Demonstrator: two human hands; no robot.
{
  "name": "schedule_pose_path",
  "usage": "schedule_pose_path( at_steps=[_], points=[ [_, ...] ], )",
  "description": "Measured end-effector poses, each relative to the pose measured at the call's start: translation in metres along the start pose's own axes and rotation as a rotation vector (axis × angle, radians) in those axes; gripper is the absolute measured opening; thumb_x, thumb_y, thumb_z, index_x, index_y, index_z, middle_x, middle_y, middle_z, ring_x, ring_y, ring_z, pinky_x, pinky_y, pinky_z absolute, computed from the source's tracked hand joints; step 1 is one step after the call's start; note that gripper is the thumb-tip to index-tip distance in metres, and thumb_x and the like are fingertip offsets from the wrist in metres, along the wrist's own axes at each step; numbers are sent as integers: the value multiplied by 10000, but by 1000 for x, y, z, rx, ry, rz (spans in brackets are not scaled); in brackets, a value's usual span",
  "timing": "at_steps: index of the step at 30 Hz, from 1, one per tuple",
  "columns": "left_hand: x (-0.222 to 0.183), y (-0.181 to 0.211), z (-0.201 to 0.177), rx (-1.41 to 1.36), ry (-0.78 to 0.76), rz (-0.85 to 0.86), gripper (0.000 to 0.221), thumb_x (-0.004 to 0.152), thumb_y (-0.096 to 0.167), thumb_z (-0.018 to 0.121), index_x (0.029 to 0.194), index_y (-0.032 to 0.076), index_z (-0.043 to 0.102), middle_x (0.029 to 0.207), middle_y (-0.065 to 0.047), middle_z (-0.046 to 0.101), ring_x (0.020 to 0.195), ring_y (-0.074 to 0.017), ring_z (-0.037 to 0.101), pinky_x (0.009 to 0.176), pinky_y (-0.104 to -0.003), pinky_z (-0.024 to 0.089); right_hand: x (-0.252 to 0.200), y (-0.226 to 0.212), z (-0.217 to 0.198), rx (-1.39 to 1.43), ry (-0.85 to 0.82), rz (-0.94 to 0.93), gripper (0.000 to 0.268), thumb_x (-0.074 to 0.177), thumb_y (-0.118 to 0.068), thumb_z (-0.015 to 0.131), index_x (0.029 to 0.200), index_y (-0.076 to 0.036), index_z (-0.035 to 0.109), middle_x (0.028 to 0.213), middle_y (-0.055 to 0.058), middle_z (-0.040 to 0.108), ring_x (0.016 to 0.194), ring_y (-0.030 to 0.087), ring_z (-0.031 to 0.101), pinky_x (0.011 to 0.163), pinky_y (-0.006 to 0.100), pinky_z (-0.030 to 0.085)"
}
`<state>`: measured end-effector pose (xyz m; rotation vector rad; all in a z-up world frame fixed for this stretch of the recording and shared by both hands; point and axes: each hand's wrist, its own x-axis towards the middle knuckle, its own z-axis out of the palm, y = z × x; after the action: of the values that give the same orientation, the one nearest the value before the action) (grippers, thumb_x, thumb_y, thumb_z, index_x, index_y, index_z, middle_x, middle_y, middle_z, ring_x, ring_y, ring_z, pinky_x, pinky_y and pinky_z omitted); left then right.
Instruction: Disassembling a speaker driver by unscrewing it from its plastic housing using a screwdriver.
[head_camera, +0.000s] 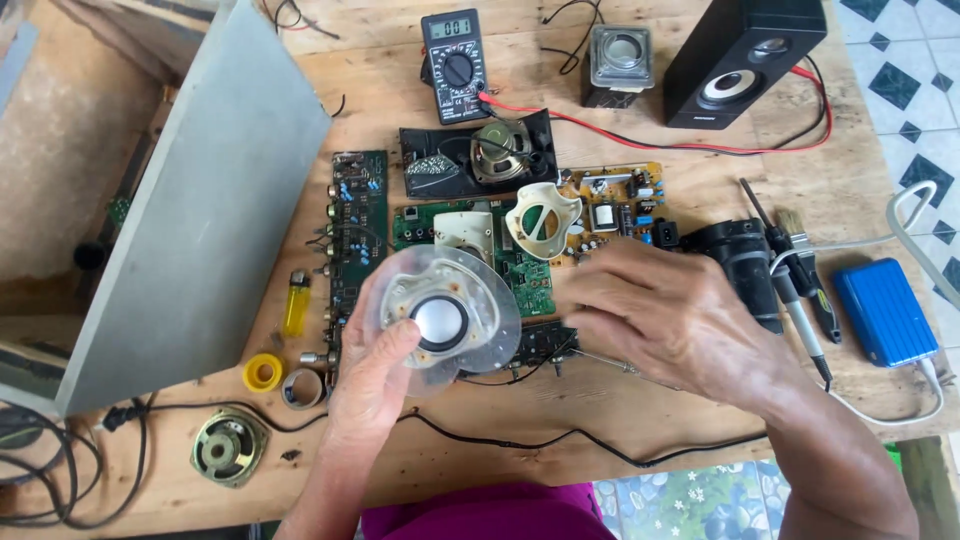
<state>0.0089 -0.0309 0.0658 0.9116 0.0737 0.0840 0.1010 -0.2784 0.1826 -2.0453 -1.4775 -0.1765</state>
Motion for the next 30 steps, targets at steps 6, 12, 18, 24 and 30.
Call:
schedule_pose_path(
  at_steps=[6, 12, 18, 24, 30],
  points=[
    [37, 16, 8, 8, -35, 92, 694, 824, 291, 821, 1394, 53, 505, 1229, -92, 659, 1137, -212, 622, 989, -365, 519, -152, 37, 65, -438, -681, 626, 331, 835, -454, 718, 986, -181, 607, 905, -26, 645, 783, 128, 642, 592, 286, 600],
    [63, 7, 5, -42, 154, 31, 743, 736, 218, 814, 1404, 89, 516, 1255, -119, 651, 1151, -266, 625, 996, -431, 532, -214, 45, 118, -564, -582, 781, 491, 727, -515, 783, 961, -152, 549, 973, 16, 619, 943, 215, 630, 654, 388, 623],
    [76, 16, 20, -38, 118, 47, 736, 747, 203, 810, 1408, 78, 513, 1311, -110, 621, 1172, -255, 619, 988, -383, 527, -197, 38, 71, -227, -653, 989, 167, 901, -404, 605, 959, -258, 546, 996, -86, 640, 984, 114, 652, 693, 392, 576],
    [82, 21, 22, -80, 62, 71, 802, 719, 181, 845, 1422, 36, 488, 1311, -124, 622, 1159, -264, 625, 990, -387, 523, -136, 10, 5, -88, -47, 663, 237, 861, -262, 641, 1096, -244, 673, 949, -70, 767, 576, 81, 728, 581, 271, 547],
    [71, 29, 19, -28, -15, 73, 751, 790, 230, 810, 1437, 49, 472, 1328, -89, 600, 1200, -229, 592, 1047, -357, 484, -80, 21, 19, 127, 601, 692, 115, 909, -86, 702, 977, -70, 610, 747, -9, 561, 536, 50, 398, 457, 213, 326]
  ],
)
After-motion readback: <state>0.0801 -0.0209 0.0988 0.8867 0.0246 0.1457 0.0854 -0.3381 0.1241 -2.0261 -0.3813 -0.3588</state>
